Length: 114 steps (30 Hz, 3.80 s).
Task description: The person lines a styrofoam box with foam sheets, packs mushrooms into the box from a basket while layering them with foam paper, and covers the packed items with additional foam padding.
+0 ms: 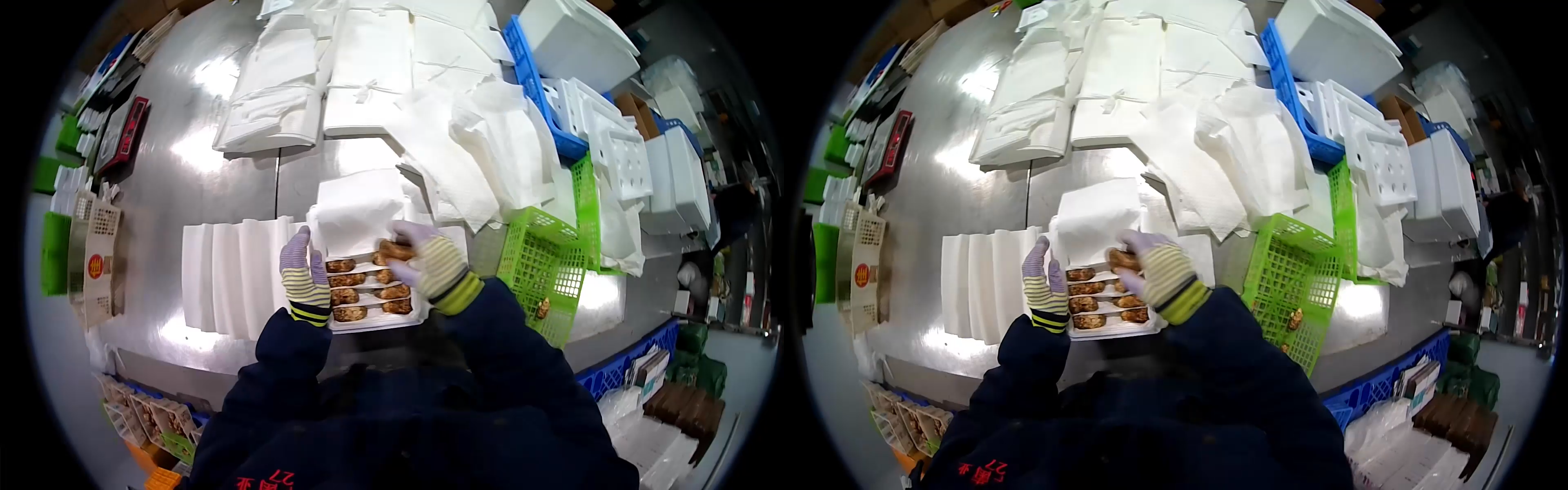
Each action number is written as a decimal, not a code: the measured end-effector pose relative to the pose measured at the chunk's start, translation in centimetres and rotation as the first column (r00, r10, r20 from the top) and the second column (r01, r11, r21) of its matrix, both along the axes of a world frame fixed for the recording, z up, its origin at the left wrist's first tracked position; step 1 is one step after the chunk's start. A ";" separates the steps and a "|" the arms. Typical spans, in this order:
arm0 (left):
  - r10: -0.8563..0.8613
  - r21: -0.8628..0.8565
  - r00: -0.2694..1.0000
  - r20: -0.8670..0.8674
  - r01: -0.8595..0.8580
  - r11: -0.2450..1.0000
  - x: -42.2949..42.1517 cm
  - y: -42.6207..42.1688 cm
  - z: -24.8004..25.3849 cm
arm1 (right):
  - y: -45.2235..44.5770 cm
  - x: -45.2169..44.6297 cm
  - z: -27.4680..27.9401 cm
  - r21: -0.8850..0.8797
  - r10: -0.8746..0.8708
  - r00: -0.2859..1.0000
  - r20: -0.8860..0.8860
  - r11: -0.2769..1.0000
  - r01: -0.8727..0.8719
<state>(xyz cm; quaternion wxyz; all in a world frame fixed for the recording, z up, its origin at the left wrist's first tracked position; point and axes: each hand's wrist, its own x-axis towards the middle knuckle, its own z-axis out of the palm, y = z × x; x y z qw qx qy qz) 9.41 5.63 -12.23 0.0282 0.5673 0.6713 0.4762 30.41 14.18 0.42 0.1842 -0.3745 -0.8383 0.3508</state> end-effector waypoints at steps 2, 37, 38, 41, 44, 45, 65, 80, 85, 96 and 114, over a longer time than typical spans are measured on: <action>0.028 -0.007 0.999 0.039 -0.027 1.000 0.1 -0.1 1.1 | 1.3 -4.1 -6.0 0.091 0.095 0.987 0.128 0.990 -0.108; -0.637 -0.780 0.636 -0.436 0.086 0.619 1.2 5.2 2.7 | -14.2 25.6 -19.9 -0.441 -0.735 0.548 0.399 0.370 0.818; -0.606 -0.757 0.659 -0.446 0.084 0.648 -0.2 4.4 2.6 | -12.2 23.8 -17.1 -0.423 -0.778 0.538 0.325 0.389 0.818; -0.558 -0.663 0.729 -0.396 0.194 0.723 -0.7 3.5 2.7 | -8.1 19.5 -9.6 -0.075 -0.698 0.705 -0.127 0.715 0.695; -0.599 -0.730 0.692 -0.404 0.151 0.667 -0.3 3.5 3.6 | -3.8 9.2 -0.7 -0.122 -0.384 0.874 -0.297 0.923 0.364; -0.599 -0.722 0.670 -0.439 0.134 0.679 -0.7 3.4 3.1 | -2.8 7.2 -2.4 -0.077 -0.279 0.925 -0.259 0.960 0.269; -0.212 -0.301 0.964 -0.158 0.158 0.941 -3.4 5.0 4.7 | 3.7 -1.2 -4.5 0.207 -0.002 0.940 0.342 0.976 -0.073; 0.112 -0.390 0.653 0.749 0.298 0.872 -2.9 5.0 0.5 | 3.1 1.5 -10.8 0.102 0.018 0.990 -0.143 0.995 -0.003; -0.123 -0.237 0.832 0.541 0.291 0.927 -2.5 3.9 -1.5 | 3.7 0.0 -11.5 0.100 -0.217 0.967 0.133 0.974 0.205; -0.247 -0.909 0.969 0.010 0.112 0.401 -3.8 7.3 1.7 | 4.5 -2.7 -9.0 -0.163 -0.328 0.871 0.366 0.899 0.407; -0.436 -0.457 0.832 -0.343 0.258 0.851 4.4 4.9 1.8 | 6.7 -4.8 -7.6 -0.212 -0.060 0.578 0.814 0.896 0.391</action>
